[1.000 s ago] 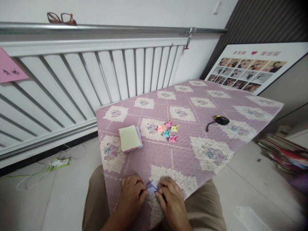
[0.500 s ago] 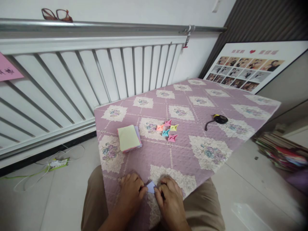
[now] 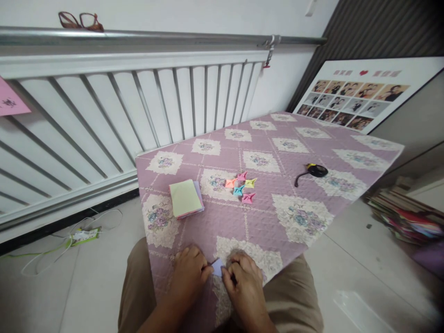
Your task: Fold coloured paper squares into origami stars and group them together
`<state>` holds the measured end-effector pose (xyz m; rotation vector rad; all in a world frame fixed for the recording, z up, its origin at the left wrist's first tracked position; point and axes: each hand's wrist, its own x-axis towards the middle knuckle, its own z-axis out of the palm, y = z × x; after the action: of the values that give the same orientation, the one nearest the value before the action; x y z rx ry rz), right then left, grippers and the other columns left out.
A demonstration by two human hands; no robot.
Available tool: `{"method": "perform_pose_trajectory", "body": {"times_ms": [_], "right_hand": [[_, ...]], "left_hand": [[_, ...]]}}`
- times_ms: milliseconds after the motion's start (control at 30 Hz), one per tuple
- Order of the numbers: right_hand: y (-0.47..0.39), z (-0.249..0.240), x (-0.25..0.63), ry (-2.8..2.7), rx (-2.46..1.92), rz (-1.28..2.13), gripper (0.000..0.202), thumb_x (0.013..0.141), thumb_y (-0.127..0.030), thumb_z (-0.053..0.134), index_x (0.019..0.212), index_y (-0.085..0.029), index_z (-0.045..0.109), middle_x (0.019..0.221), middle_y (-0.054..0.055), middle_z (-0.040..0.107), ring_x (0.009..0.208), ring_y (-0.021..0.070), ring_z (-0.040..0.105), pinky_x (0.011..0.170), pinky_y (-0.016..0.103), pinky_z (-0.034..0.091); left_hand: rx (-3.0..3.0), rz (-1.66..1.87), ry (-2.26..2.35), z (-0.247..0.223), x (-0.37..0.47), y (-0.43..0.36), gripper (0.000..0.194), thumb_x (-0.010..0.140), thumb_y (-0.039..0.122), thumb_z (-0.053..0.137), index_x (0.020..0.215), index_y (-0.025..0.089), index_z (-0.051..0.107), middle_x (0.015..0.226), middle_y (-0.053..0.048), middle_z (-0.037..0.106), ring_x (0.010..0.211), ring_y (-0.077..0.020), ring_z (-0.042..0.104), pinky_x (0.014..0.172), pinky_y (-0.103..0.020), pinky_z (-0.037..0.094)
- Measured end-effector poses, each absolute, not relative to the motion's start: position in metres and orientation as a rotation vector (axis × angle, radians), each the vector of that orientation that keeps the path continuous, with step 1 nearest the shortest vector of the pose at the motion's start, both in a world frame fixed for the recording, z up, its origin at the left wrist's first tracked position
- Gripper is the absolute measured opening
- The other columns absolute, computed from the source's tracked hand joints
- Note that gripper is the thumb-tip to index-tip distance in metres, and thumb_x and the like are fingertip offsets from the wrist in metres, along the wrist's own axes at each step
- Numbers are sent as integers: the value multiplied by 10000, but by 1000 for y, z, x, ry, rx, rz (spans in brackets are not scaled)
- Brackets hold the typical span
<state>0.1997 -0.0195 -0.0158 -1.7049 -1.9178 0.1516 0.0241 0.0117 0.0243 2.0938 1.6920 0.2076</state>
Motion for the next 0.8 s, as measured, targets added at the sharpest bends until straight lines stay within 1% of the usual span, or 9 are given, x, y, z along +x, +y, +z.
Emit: {"method": "perform_pose_trajectory", "body": {"times_ms": [200, 300, 600, 733, 800], "right_hand": [[-19, -16, 200, -1919, -1715, 181, 136, 810, -186, 636, 686, -225, 598, 982, 54, 647, 993, 265, 561, 842, 402, 403], [-19, -15, 199, -1905, -1708, 190, 144, 788, -171, 655, 670, -227, 594, 971, 50, 650, 981, 265, 566, 834, 401, 406], [-19, -7, 197, -1863, -1730, 254, 173, 755, -139, 698, 651, -220, 587, 950, 49, 643, 954, 271, 563, 820, 406, 403], [-19, -8, 197, -1856, -1723, 248, 183, 751, -135, 702, 649, -219, 575, 932, 49, 639, 951, 273, 566, 809, 399, 402], [-19, -7, 197, -1862, -1718, 243, 164, 756, -140, 700, 677, -221, 580, 946, 48, 641, 966, 276, 565, 815, 400, 399]], "left_hand": [[2096, 168, 1683, 29, 24, 14, 146, 893, 283, 607, 782, 200, 654, 932, -21, 629, 940, -224, 539, 812, -361, 333], [2112, 128, 1681, 30, 24, 16, 148, 895, 293, 603, 794, 206, 667, 948, -23, 632, 956, -232, 543, 826, -368, 344], [2203, 17, 1672, 34, 28, 17, 163, 919, 295, 578, 879, 187, 693, 981, -54, 641, 979, -258, 561, 854, -404, 380], [2239, -4, 1683, 32, 28, 17, 145, 910, 292, 598, 879, 185, 691, 977, -59, 644, 974, -273, 566, 829, -411, 392], [2252, 31, 1680, 28, 27, 16, 128, 903, 291, 612, 862, 191, 681, 965, -51, 643, 959, -270, 565, 812, -403, 391]]}}
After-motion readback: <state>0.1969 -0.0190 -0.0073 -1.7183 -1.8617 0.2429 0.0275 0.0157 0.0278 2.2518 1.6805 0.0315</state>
